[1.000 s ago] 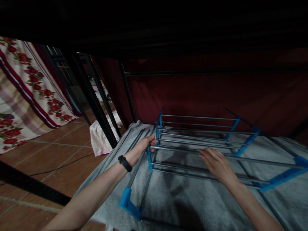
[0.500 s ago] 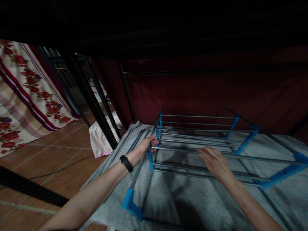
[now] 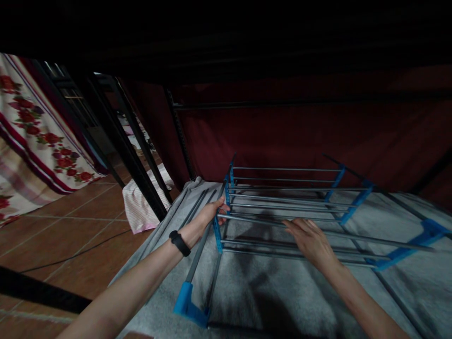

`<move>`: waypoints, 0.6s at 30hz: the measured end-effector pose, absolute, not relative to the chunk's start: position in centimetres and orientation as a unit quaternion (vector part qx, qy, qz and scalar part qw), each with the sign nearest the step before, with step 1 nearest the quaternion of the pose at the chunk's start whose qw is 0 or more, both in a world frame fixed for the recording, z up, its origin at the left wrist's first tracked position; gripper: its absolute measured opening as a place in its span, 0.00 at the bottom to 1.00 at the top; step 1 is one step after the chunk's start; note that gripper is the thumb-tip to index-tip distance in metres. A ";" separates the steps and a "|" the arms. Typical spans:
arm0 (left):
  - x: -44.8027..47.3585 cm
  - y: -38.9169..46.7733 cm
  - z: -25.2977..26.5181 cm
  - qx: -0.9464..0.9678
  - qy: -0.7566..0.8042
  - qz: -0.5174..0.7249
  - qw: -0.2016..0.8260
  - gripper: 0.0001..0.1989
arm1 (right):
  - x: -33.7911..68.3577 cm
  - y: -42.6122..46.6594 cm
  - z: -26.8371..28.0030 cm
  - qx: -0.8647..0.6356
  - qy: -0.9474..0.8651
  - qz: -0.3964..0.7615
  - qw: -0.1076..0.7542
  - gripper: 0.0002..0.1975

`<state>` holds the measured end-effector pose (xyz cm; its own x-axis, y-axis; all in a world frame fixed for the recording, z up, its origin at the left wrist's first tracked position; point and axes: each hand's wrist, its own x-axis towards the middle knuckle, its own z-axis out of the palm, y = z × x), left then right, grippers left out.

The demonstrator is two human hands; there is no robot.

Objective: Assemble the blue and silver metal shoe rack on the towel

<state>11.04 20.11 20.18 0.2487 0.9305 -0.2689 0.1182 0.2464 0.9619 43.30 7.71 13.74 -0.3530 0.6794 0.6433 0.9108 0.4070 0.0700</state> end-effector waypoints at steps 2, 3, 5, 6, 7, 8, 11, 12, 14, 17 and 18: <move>11.0 20.2 20.1 0.524 0.507 0.332 0.599 0.26 | 43.2 7.5 13.7 -0.502 -0.794 -0.209 0.272 0.16; 10.9 20.2 20.1 0.528 0.506 0.329 0.597 0.26 | 43.1 7.5 13.8 -0.501 -0.795 -0.208 0.271 0.16; 10.9 20.1 20.2 0.524 0.510 0.328 0.598 0.26 | 43.1 7.4 14.1 -0.498 -0.800 -0.208 0.263 0.16; 11.0 20.0 20.3 0.519 0.512 0.330 0.600 0.25 | 43.1 7.3 14.3 -0.496 -0.802 -0.209 0.258 0.16; 11.0 20.0 20.4 0.514 0.515 0.332 0.600 0.25 | 43.2 7.3 14.5 -0.495 -0.804 -0.210 0.254 0.16; 11.1 19.9 20.5 0.512 0.517 0.333 0.599 0.25 | 43.2 7.2 14.6 -0.494 -0.805 -0.211 0.252 0.16; 11.1 19.8 20.6 0.521 0.516 0.334 0.592 0.24 | 43.3 7.1 15.0 -0.494 -0.804 -0.214 0.251 0.16; 11.1 19.8 20.6 0.525 0.514 0.334 0.591 0.24 | 43.3 7.1 15.0 -0.494 -0.804 -0.215 0.252 0.16; 11.0 19.8 20.5 0.531 0.509 0.333 0.590 0.24 | 43.2 7.0 15.2 -0.491 -0.806 -0.216 0.251 0.16; 10.9 19.9 20.5 0.536 0.510 0.328 0.587 0.25 | 43.2 7.0 15.5 -0.485 -0.812 -0.211 0.249 0.16; 10.9 19.9 20.5 0.536 0.511 0.328 0.587 0.25 | 43.1 7.1 15.6 -0.484 -0.813 -0.208 0.248 0.16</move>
<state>10.92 19.87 20.48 0.2634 0.9322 -0.2483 0.1626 0.2109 0.9639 43.15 7.11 15.58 -0.4088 0.6831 0.6053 0.8898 0.4458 0.0979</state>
